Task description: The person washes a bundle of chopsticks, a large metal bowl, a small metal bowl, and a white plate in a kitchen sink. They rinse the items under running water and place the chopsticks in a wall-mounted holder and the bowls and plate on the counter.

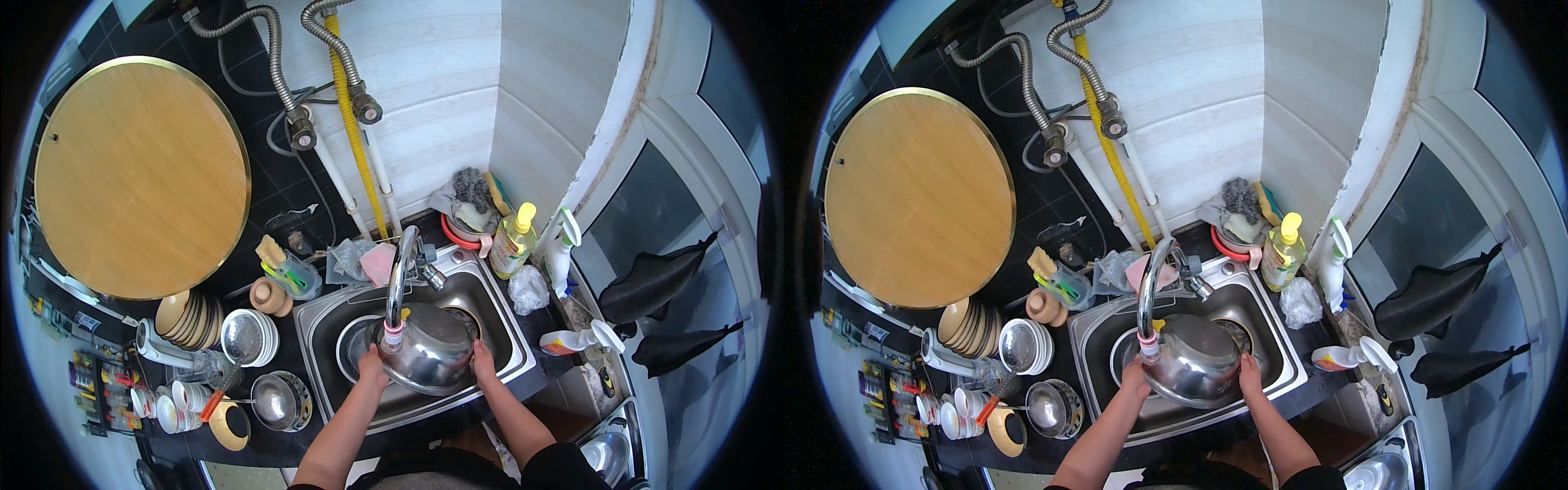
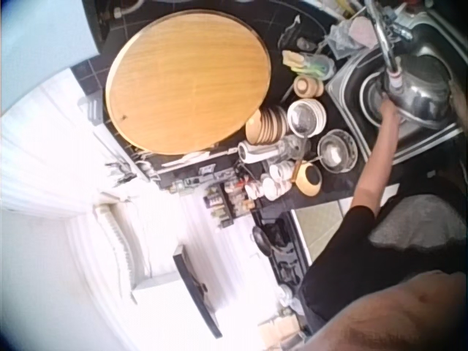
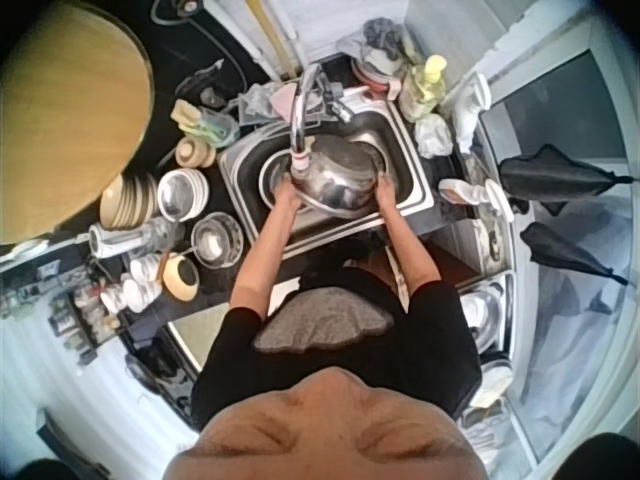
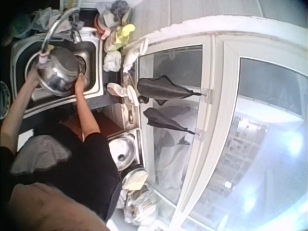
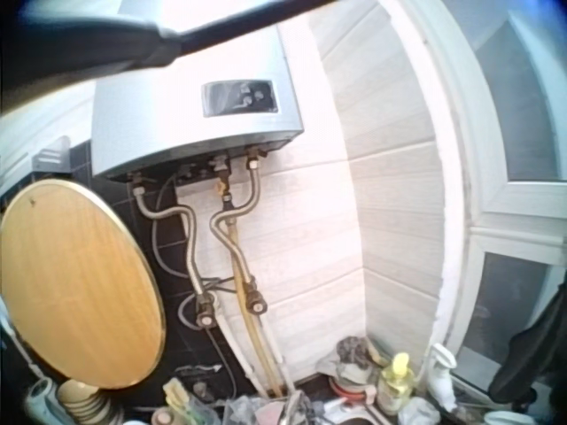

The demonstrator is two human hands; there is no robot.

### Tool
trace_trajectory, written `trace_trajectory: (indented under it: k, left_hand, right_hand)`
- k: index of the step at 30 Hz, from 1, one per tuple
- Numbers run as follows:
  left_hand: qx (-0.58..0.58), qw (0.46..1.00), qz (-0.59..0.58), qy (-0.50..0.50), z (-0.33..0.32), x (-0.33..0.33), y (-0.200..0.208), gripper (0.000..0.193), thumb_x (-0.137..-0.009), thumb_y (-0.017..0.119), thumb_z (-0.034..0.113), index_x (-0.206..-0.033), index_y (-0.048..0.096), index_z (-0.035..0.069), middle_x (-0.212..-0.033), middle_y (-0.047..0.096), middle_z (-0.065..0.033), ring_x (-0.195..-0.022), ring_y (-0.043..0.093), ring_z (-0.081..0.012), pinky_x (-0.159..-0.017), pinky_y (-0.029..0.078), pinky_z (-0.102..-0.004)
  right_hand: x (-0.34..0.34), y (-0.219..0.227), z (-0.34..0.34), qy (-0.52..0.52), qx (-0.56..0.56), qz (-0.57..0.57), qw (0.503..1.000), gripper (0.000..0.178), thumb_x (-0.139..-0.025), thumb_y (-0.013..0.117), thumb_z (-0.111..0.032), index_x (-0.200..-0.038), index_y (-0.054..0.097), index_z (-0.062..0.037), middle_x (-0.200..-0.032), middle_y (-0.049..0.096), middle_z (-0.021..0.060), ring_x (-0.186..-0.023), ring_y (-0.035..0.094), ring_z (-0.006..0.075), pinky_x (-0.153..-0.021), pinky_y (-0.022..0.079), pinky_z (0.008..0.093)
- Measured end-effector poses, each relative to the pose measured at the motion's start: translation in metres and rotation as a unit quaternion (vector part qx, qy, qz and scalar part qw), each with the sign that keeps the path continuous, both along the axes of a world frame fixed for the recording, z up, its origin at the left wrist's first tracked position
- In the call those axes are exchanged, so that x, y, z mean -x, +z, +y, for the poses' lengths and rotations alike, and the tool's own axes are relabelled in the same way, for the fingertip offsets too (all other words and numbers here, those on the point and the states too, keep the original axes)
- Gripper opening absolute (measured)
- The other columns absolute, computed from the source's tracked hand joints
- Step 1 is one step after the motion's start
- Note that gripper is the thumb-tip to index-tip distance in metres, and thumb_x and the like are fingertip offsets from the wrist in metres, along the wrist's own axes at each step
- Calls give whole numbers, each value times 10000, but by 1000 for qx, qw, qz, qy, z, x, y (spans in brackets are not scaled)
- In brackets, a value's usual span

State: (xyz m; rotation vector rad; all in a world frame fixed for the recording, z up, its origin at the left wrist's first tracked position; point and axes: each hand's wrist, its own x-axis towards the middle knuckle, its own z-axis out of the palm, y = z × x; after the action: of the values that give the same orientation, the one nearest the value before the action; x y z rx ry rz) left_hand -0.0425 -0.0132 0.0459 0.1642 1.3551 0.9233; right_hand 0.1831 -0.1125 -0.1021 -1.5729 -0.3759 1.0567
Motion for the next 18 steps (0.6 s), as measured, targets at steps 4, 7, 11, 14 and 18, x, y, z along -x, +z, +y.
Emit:
trace_trajectory:
  k: [4,7,11,14,18]
  left_hand:
    - [-8,998,-58,5,4,-11,2,245,-911,373,235,-964,476,19,-907,533,-107,-807,549,-239,-689,463,-373]
    - [-36,995,-82,-38,7,-15,14,241,-911,373,234,-965,483,27,-892,541,-110,-783,556,-242,-675,473,-383]
    - [-23,994,-108,-20,15,-21,31,242,-906,384,248,-962,490,38,-863,553,-95,-796,553,-222,-711,473,-382]
    - [-19,992,-126,9,18,-18,39,243,-898,405,263,-961,492,45,-858,556,-81,-813,549,-207,-746,465,-374]
    - [-29,990,-128,52,17,23,-28,244,-889,423,272,-955,492,47,-880,550,-77,-824,539,-207,-787,450,-361]
  right_hand:
    - [-3,6,2,3,29,21,999,354,-894,398,-328,-1104,504,-63,-963,555,29,-847,500,107,-728,381,220]
    - [-2,43,4,-3,17,32,999,342,-890,408,-331,-1114,502,-91,-944,556,8,-812,493,92,-690,369,207]
    - [-4,41,6,6,4,32,999,359,-884,423,-333,-1125,501,-79,-950,556,9,-837,491,97,-719,380,230]
    - [-1,35,11,23,-12,-13,1000,377,-887,422,-323,-1149,489,-61,-995,554,25,-894,493,111,-759,382,242]
    - [16,87,20,57,-28,-23,998,395,-892,421,-299,-1183,462,-35,-1092,530,59,-1003,474,133,-849,353,239]
